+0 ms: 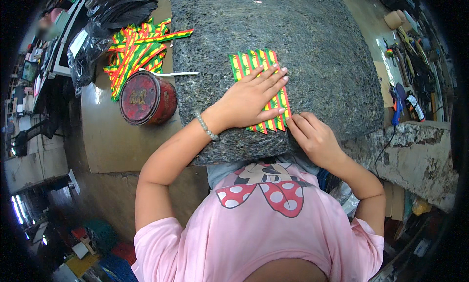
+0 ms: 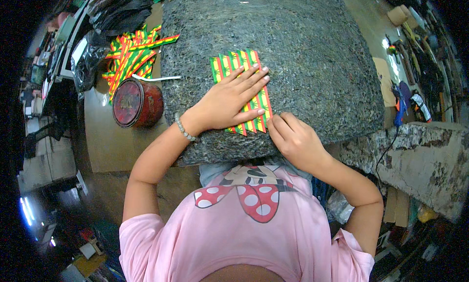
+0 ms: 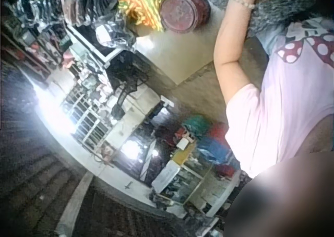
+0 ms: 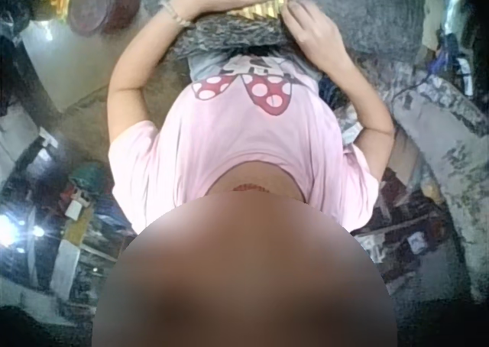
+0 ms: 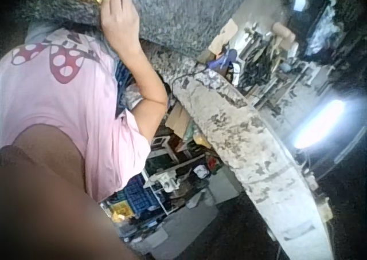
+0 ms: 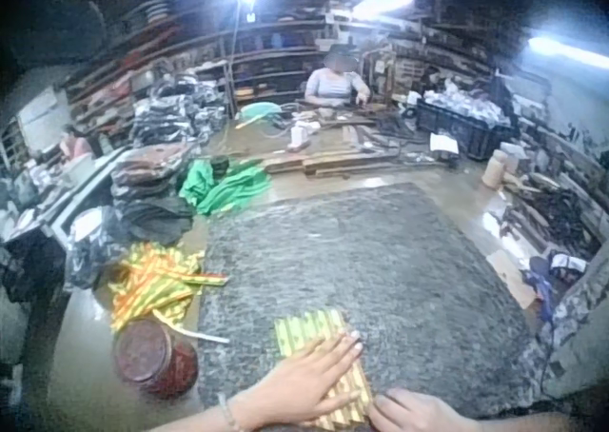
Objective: The person arranges colorful striped paper strips on a stone slab, then uses a brush to apply a yellow liquid from a tin can onto the strips. The person repeatedly picks up strips, aligns them, and applies the liquid, building a layered pattern.
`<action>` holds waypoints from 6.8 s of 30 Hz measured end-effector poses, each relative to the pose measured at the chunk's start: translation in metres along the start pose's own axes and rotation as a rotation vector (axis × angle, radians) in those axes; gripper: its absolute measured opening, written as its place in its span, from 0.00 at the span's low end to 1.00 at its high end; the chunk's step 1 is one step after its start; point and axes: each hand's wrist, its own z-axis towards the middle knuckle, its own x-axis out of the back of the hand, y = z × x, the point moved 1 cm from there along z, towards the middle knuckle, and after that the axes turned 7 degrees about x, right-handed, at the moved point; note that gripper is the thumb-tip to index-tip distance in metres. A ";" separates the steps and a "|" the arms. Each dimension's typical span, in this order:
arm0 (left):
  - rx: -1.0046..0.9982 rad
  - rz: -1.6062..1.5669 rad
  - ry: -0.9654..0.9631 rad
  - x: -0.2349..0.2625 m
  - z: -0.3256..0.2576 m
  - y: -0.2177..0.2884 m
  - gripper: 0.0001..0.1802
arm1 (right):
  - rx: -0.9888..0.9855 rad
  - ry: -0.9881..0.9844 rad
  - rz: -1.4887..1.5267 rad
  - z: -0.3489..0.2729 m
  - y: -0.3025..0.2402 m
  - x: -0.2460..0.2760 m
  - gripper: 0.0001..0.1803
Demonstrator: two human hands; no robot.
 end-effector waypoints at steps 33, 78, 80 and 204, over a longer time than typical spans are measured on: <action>-0.017 -0.096 0.106 -0.005 0.001 -0.003 0.35 | -0.210 -0.022 0.396 0.320 0.116 -0.120 0.16; -0.009 -0.031 0.046 0.000 0.001 -0.001 0.39 | -0.984 0.303 0.664 -0.005 -0.008 -0.020 0.17; -0.006 -0.041 0.029 -0.002 -0.001 -0.002 0.39 | -1.007 0.272 0.633 -0.003 -0.010 -0.018 0.17; -0.058 -0.027 -0.052 0.000 0.024 0.013 0.32 | -0.752 0.139 0.286 -0.001 0.083 -0.014 0.16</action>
